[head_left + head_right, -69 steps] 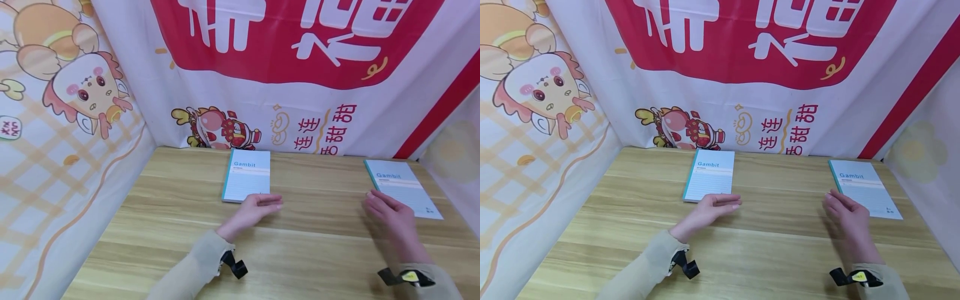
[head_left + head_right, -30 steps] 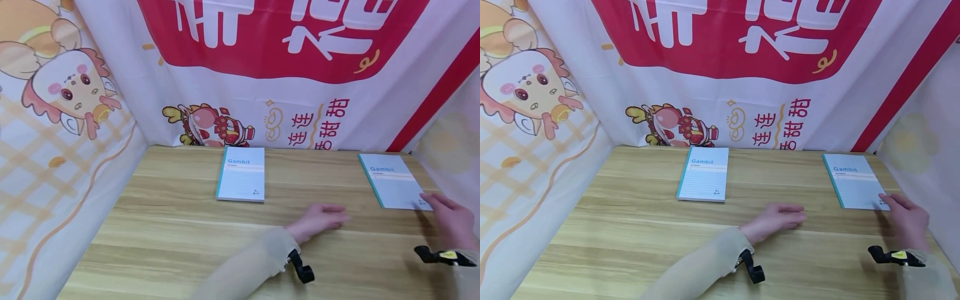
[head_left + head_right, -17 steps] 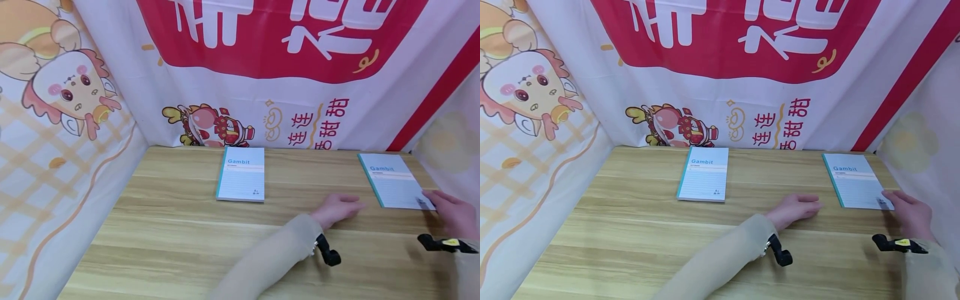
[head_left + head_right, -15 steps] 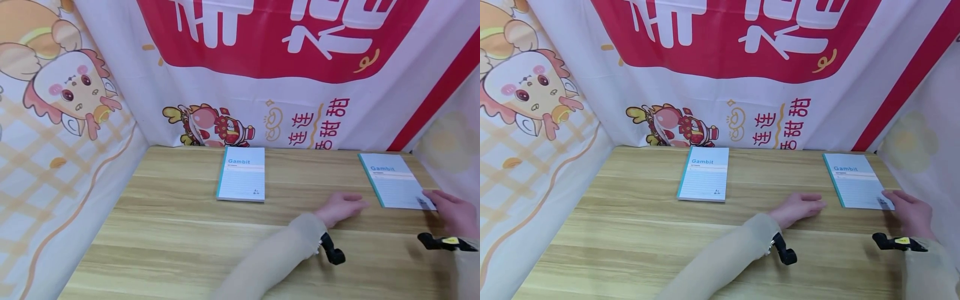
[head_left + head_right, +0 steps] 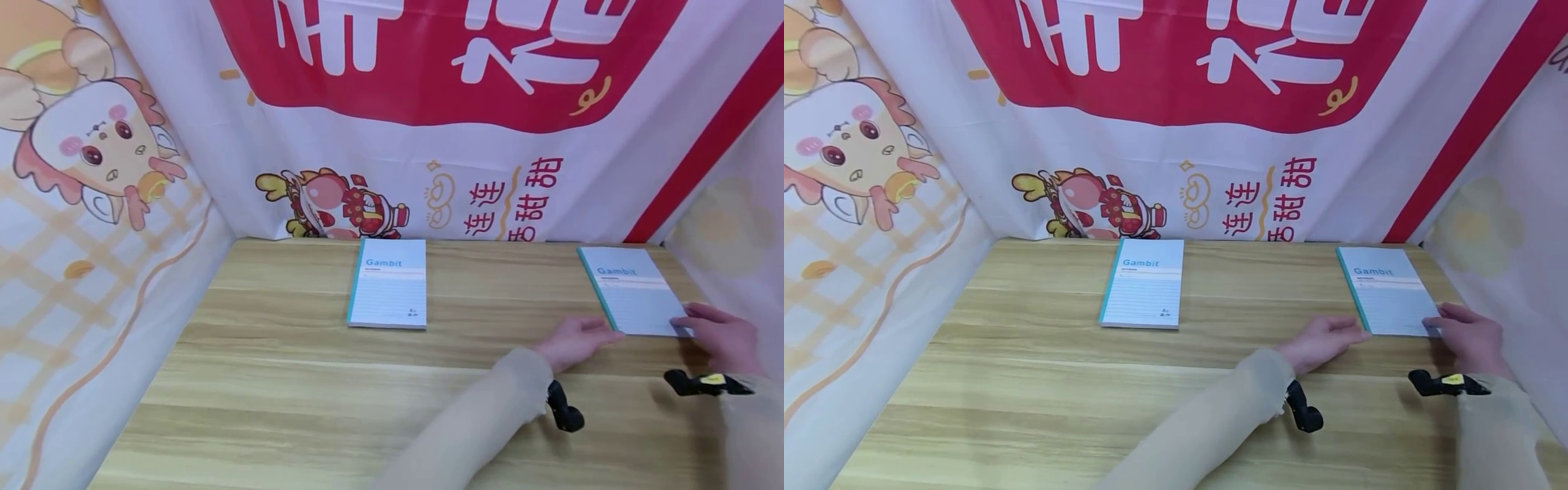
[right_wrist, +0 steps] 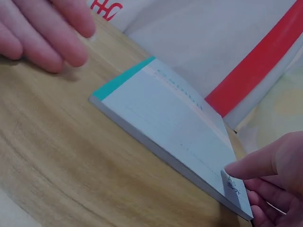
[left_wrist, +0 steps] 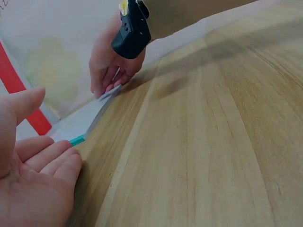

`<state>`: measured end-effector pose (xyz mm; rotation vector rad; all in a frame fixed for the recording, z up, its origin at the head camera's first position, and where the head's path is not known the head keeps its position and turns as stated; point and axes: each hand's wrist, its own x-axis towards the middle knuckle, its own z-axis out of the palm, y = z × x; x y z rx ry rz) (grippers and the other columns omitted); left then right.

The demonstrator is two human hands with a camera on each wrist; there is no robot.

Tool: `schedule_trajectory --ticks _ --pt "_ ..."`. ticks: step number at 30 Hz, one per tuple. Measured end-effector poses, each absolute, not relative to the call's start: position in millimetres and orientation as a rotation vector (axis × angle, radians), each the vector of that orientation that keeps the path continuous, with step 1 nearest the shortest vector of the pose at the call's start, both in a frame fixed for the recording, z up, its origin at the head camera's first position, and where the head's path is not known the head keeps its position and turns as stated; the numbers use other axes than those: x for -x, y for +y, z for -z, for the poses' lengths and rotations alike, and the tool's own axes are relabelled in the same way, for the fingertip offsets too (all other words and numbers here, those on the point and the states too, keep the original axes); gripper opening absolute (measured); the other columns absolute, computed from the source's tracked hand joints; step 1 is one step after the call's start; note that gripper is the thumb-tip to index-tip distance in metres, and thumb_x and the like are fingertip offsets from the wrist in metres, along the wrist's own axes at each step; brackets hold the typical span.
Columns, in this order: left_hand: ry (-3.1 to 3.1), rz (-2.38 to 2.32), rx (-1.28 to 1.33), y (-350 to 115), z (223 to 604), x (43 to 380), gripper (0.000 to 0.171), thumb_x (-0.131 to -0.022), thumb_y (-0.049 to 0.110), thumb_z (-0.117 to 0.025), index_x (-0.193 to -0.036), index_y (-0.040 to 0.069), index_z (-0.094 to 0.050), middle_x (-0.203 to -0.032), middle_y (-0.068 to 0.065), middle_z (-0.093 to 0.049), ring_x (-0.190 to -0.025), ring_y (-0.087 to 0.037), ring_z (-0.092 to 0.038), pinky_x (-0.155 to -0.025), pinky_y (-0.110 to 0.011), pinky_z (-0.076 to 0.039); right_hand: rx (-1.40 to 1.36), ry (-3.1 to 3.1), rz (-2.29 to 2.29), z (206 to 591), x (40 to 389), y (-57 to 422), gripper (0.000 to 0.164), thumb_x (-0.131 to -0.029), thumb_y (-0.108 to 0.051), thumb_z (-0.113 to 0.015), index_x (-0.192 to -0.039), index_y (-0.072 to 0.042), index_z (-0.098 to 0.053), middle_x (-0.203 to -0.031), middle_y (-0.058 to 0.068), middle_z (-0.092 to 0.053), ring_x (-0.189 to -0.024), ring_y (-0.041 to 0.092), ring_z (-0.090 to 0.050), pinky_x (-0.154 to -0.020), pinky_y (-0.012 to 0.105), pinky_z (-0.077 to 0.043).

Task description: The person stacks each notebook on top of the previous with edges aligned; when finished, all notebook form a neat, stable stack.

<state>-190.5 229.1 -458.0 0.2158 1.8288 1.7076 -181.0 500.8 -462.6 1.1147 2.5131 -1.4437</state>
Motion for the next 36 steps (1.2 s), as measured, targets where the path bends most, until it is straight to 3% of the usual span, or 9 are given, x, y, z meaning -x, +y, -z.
schedule_trajectory --ticks 3,6,9,15,20,27,29,33,36 --pt "1.799 -1.716 -0.202 228.1 457.1 192.6 0.039 -0.097 0.029 -0.071 -0.135 0.023 -0.066 -0.124 0.011 -0.068 -0.113 -0.006 -0.062 -0.097 -0.031 -0.052 -1.069 2.551 1.415 460.4 183.7 491.6 0.071 -0.103 -0.026 -0.061 -0.161 -0.01 -0.023 -0.162 0.024 -0.026 -0.113 0.036 -0.049 -0.067 0.025 -0.051" --pt "1.797 -1.74 -0.191 227.0 456.3 194.3 0.034 -0.098 0.028 -0.07 -0.132 0.024 -0.069 -0.123 0.012 -0.068 -0.111 -0.005 -0.062 -0.096 -0.031 -0.052 -1.039 2.554 1.432 458.3 185.9 484.8 0.071 -0.103 -0.025 -0.061 -0.161 -0.011 -0.023 -0.163 0.023 -0.024 -0.128 0.043 -0.039 -0.093 0.043 -0.052" --pt "1.818 -1.768 -0.162 225.3 456.3 194.1 0.034 -0.097 0.025 -0.071 -0.131 0.019 -0.069 -0.123 0.01 -0.068 -0.111 -0.006 -0.062 -0.097 -0.03 -0.051 -0.997 2.559 1.443 457.7 186.2 482.3 0.071 -0.103 -0.026 -0.061 -0.161 -0.009 -0.023 -0.163 0.023 -0.023 -0.134 0.046 -0.032 -0.11 0.058 -0.037" --pt "1.82 -1.809 -0.137 221.6 456.6 193.1 0.037 -0.097 0.023 -0.071 -0.132 0.013 -0.067 -0.121 0.005 -0.069 -0.111 -0.009 -0.062 -0.097 -0.032 -0.051 -0.808 2.601 1.4 462.7 181.6 482.9 0.077 -0.102 -0.034 -0.063 -0.16 -0.004 -0.023 -0.16 0.03 -0.025 -0.133 0.05 -0.031 -0.09 0.055 -0.044" --pt "1.795 -1.823 -0.154 217.7 458.3 194.3 0.036 -0.095 0.02 -0.071 -0.13 0.009 -0.067 -0.114 0.003 -0.07 -0.107 -0.011 -0.063 -0.097 -0.032 -0.052 -0.736 2.667 1.36 466.0 178.1 479.8 0.073 -0.103 -0.031 -0.062 -0.159 -0.002 -0.025 -0.157 0.033 -0.028 -0.132 0.052 -0.031 -0.091 0.06 -0.043" --pt "1.774 -1.77 -0.163 212.7 461.1 200.7 0.017 -0.094 0.025 -0.073 -0.098 0.008 -0.072 -0.084 0.0 -0.06 -0.078 -0.012 -0.054 -0.072 -0.028 -0.048 -0.716 2.638 1.33 466.1 174.9 476.8 0.072 -0.101 -0.031 -0.065 -0.157 0.0 -0.031 -0.153 0.034 -0.033 -0.117 0.048 -0.045 -0.069 0.034 -0.048" --pt "1.772 -1.767 -0.141 213.2 461.4 202.1 0.02 -0.093 0.024 -0.075 -0.1 0.006 -0.073 -0.085 -0.002 -0.061 -0.079 -0.013 -0.054 -0.072 -0.029 -0.049 -0.714 2.623 1.325 466.2 175.2 476.2 0.073 -0.1 -0.031 -0.066 -0.156 0.0 -0.032 -0.153 0.034 -0.033 -0.117 0.047 -0.046 -0.067 0.031 -0.048" --pt "1.774 -1.748 -0.087 215.2 460.8 203.4 0.033 -0.093 0.023 -0.075 -0.121 0.006 -0.07 -0.103 0.0 -0.067 -0.096 -0.012 -0.061 -0.092 -0.033 -0.052 -0.676 2.634 1.287 467.6 176.6 476.0 0.075 -0.098 -0.031 -0.07 -0.155 0.001 -0.034 -0.154 0.034 -0.033 -0.123 0.05 -0.039 -0.074 0.036 -0.047" --pt "1.857 -1.729 -0.022 218.0 460.7 202.9 0.039 -0.092 0.021 -0.076 -0.129 0.008 -0.068 -0.102 0.0 -0.07 -0.094 -0.011 -0.064 -0.092 -0.032 -0.054 -0.646 2.651 1.258 468.4 176.4 475.3 0.077 -0.097 -0.032 -0.072 -0.155 0.002 -0.034 -0.154 0.035 -0.032 -0.129 0.052 -0.034 -0.08 0.042 -0.044"
